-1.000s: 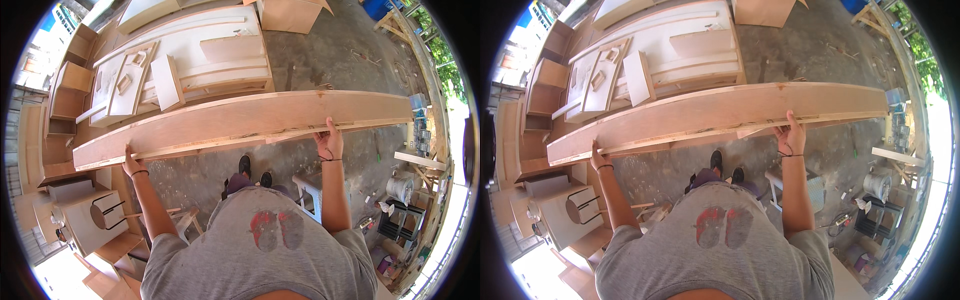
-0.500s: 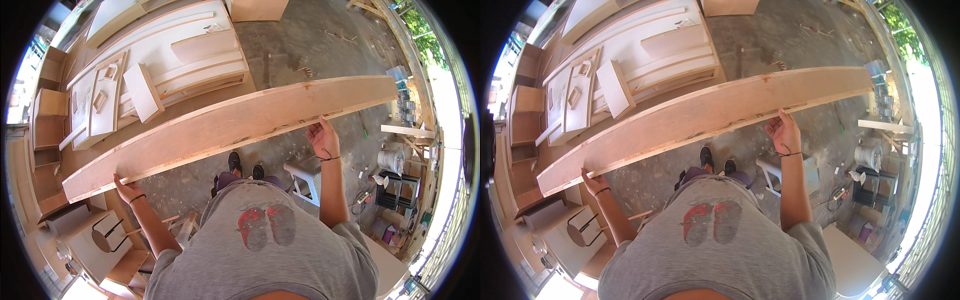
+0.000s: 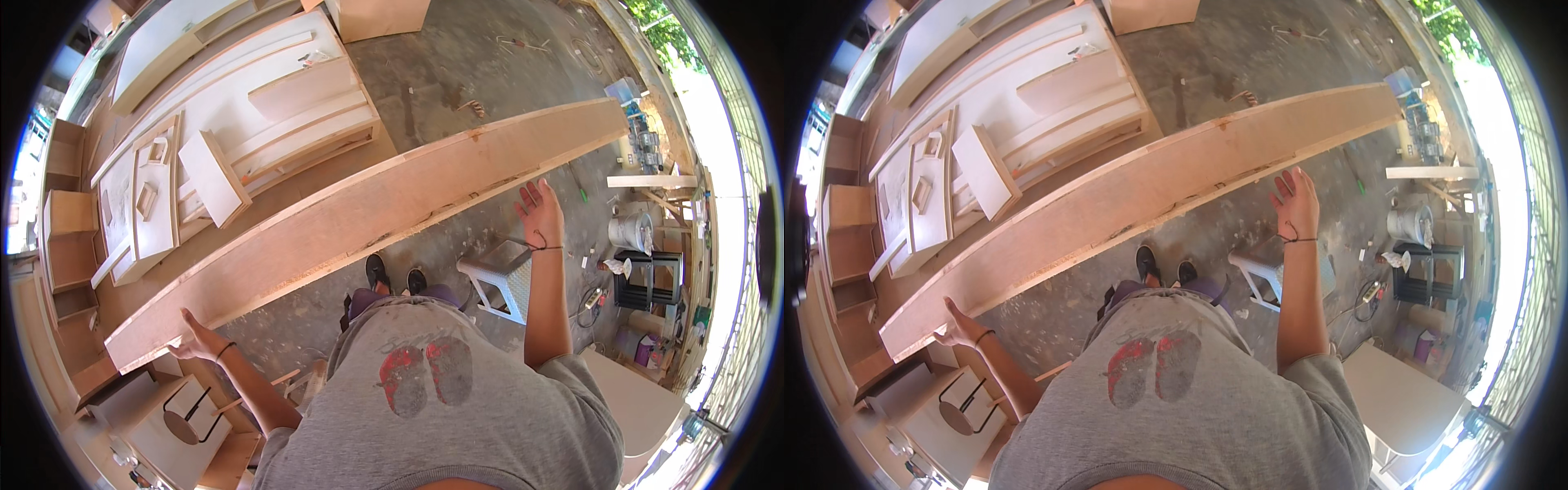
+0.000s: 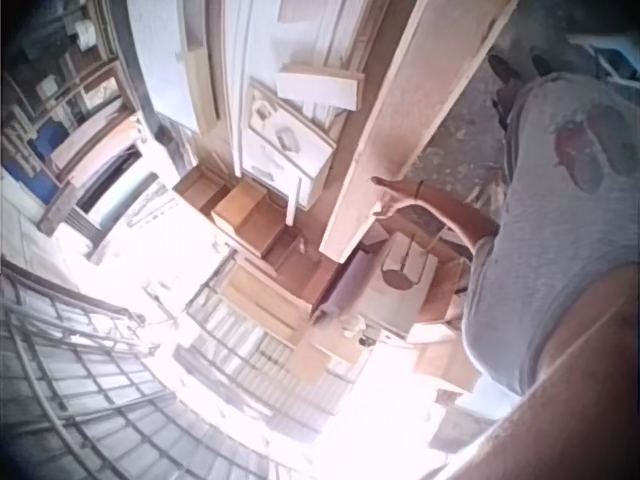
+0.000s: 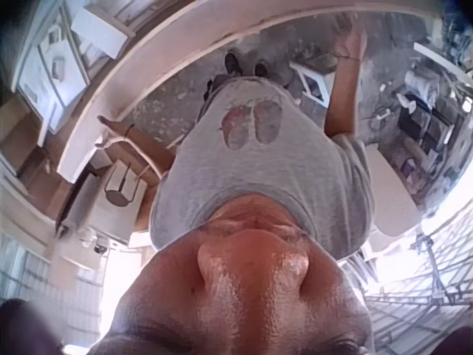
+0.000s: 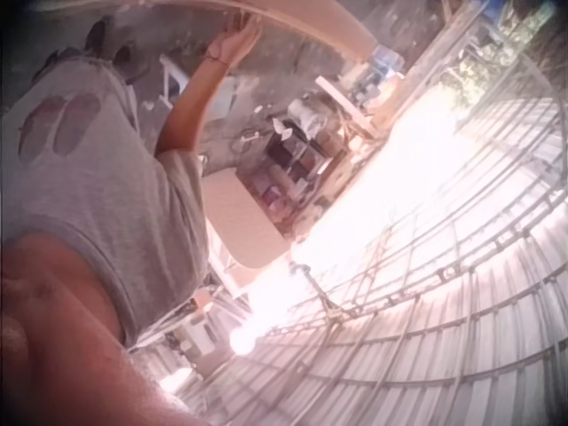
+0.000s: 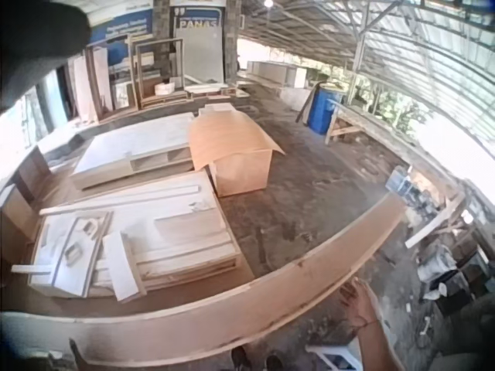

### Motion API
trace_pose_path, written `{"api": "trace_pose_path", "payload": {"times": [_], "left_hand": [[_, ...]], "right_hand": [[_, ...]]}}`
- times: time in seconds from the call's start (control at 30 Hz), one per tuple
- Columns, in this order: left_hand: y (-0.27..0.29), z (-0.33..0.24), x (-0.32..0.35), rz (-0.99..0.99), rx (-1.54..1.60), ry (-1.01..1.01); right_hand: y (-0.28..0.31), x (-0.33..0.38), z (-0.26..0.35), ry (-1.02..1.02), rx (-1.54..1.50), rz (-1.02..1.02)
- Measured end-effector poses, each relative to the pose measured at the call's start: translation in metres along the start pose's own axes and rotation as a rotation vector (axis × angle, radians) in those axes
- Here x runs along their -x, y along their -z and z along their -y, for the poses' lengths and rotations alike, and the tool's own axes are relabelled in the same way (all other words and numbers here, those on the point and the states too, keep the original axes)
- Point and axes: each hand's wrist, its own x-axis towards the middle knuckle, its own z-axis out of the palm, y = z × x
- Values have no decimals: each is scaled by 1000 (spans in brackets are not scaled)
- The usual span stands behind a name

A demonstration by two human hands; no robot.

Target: The person applies adhesive from a bottle to the edge of a wood piece and then spreads it across the surface using a flat applicator.

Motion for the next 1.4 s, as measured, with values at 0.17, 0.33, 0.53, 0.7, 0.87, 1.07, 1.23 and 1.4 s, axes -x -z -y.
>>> {"api": "trace_pose_path", "payload": {"times": [0.17, 0.33, 0.53, 0.7, 0.87, 1.07, 1.23, 1.4], "left_hand": [[-1, -19, 21, 154, 465, 466], [-5, -10, 20, 118, 408, 226], [-24, -115, 86, 323, 226, -721], [-35, -274, 224, 1151, 52, -1071], [-91, -312, 298, 1324, -72, -1092], [-91, -315, 322, 1392, -153, -1032], [-91, -324, 334, 1384, -116, -1062], [-94, -324, 336, 1366, -139, -1087]], "right_hand": [[18, -28, 6, -52, -76, 54], [30, -40, 35, -11, -105, -10], [59, -61, 67, 37, -68, -47], [-10, -28, 98, 1150, 1071, 171], [-68, -55, 119, 1207, 1349, 939], [-101, -90, 102, 1157, 1446, 1396], [-104, -97, 95, 1118, 1428, 1464], [-106, -99, 94, 1099, 1368, 1476]]}}
